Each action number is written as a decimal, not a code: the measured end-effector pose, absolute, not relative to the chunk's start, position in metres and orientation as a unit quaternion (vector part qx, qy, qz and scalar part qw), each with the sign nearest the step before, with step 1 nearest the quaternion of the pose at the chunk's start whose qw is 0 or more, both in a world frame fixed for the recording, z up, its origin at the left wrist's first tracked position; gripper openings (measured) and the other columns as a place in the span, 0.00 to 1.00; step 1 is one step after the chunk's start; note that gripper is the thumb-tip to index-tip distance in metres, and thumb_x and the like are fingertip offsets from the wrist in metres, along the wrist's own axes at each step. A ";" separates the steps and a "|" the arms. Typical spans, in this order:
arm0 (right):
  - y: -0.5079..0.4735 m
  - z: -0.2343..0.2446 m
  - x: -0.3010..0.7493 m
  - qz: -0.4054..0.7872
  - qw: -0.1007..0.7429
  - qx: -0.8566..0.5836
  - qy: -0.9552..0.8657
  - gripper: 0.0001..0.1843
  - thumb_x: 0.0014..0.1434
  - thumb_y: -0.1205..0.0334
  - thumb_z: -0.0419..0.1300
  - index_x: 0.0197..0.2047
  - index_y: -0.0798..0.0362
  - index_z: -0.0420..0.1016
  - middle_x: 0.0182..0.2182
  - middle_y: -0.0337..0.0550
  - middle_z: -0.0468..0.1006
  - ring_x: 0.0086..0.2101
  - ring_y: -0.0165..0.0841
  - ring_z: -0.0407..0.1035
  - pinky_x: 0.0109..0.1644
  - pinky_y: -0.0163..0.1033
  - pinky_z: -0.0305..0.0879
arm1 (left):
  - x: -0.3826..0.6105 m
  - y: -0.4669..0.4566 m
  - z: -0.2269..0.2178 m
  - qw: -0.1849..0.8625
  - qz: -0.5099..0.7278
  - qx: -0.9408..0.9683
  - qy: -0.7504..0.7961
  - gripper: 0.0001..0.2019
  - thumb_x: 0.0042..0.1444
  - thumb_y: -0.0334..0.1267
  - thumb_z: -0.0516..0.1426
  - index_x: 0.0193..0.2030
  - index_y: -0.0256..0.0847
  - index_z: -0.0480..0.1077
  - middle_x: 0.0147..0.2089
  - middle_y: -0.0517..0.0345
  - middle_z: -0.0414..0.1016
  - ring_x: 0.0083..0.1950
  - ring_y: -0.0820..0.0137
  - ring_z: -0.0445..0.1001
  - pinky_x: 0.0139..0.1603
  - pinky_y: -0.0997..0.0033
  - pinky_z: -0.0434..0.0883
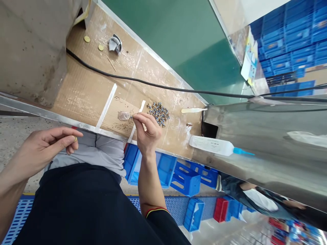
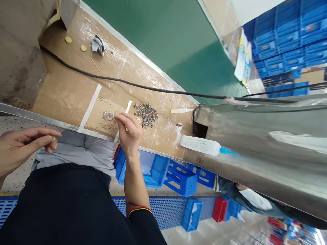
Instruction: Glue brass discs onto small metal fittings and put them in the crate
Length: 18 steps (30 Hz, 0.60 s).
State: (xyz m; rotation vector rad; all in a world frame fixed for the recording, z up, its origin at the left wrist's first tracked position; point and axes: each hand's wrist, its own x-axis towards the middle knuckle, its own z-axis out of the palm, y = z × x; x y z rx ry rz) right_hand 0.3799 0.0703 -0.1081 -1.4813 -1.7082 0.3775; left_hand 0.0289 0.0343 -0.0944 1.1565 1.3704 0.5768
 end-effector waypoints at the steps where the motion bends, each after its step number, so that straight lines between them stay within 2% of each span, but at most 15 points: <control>1: 0.070 -0.108 0.380 0.149 0.410 -0.589 -0.680 0.09 0.79 0.57 0.67 0.50 0.40 0.91 0.48 0.42 0.91 0.50 0.40 0.86 0.60 0.50 0.84 | 0.029 0.034 -0.095 0.589 0.249 0.493 0.591 0.19 0.72 0.60 0.66 0.53 0.48 0.89 0.37 0.58 0.87 0.36 0.64 0.85 0.38 0.67 0.83; 7: 0.071 -0.109 0.380 0.133 0.418 -0.577 -0.689 0.08 0.79 0.59 0.68 0.51 0.41 0.91 0.48 0.42 0.91 0.49 0.39 0.87 0.58 0.48 0.85 | 0.028 0.033 -0.094 0.591 0.252 0.479 0.599 0.20 0.71 0.60 0.67 0.54 0.47 0.89 0.39 0.58 0.88 0.37 0.64 0.87 0.41 0.68 0.85; 13: 0.072 -0.109 0.379 0.106 0.418 -0.559 -0.709 0.09 0.78 0.64 0.67 0.51 0.44 0.91 0.47 0.44 0.92 0.48 0.38 0.87 0.56 0.45 0.85 | 0.024 0.034 -0.089 0.613 0.224 0.467 0.596 0.17 0.72 0.57 0.68 0.55 0.50 0.88 0.43 0.56 0.90 0.41 0.64 0.88 0.45 0.70 0.85; 18: 0.071 -0.106 0.378 0.104 0.411 -0.566 -0.707 0.08 0.78 0.63 0.67 0.50 0.44 0.91 0.46 0.44 0.92 0.48 0.39 0.88 0.55 0.46 0.85 | 0.026 0.034 -0.088 0.621 0.232 0.455 0.594 0.15 0.72 0.54 0.68 0.56 0.51 0.88 0.45 0.57 0.90 0.42 0.65 0.89 0.46 0.71 0.86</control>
